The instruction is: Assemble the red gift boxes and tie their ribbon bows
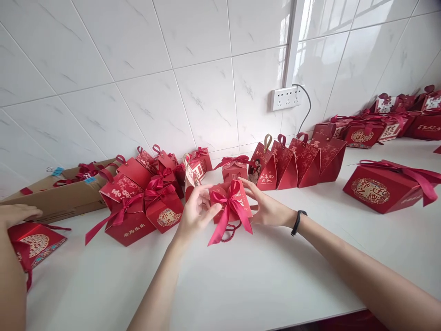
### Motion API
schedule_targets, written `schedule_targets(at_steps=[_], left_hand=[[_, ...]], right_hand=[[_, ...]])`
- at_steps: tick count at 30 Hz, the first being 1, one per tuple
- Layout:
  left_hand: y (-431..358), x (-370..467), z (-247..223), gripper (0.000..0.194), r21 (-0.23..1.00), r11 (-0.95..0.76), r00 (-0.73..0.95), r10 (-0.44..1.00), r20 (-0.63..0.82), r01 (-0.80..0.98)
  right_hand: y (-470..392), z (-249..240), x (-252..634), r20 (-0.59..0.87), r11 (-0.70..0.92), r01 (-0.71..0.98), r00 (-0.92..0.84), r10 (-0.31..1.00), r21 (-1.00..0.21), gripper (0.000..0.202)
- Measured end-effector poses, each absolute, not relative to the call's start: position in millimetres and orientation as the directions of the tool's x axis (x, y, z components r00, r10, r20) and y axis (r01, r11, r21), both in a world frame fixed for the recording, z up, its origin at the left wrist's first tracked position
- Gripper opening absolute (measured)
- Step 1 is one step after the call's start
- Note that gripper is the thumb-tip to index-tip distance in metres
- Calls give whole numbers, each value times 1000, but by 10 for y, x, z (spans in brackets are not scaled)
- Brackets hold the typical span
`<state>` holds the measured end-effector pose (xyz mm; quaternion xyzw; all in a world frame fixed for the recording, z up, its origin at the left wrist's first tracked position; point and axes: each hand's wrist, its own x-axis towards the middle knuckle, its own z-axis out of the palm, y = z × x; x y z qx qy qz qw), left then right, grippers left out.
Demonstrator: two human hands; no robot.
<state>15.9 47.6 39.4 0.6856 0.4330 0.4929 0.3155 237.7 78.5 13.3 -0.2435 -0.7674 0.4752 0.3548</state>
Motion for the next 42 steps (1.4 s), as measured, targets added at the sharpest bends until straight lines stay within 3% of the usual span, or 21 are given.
schedule_targets(at_steps=[6,9,12,15,17,19,23,29,33,38,42], left_hand=[[487,219,336,19,783,-441,91,889,449,439],[495,218,330,17,748,-483,84,860,504,456],[483,242,320,17,710,-516,80,831,550,479],[452,286,304,15,611,-588,135,770,623,530],[432,314,294,14,548,-628,169,728,664,552],[419,334,288,15,513,-653,186,700,689,558],[401,364,297,15,454,-711,229,641,732,537],[364,430,298,17,374,-788,345,568,748,489],[389,420,242,11,470,-746,291,635,716,472],[450,349,196,10,685,-581,104,790,604,440],[458,361,224,19,829,-422,17,894,448,367]], right_hand=[[796,76,2381,365,514,60,-633,682,-855,102],[798,158,2495,267,464,97,-707,655,-881,103],[737,344,2593,159,321,92,-721,675,-943,78],[607,504,2536,191,247,72,-441,877,-966,36],[522,545,2428,212,253,175,-227,951,-951,44],[468,547,2325,235,262,315,-123,964,-912,52],[459,528,2253,266,255,473,-44,963,-843,55],[513,489,2303,322,267,535,8,947,-801,41],[545,476,2343,305,294,464,-53,951,-836,26],[600,494,2423,154,210,252,-226,962,-945,25],[652,468,2443,146,185,117,-282,948,-976,27]])
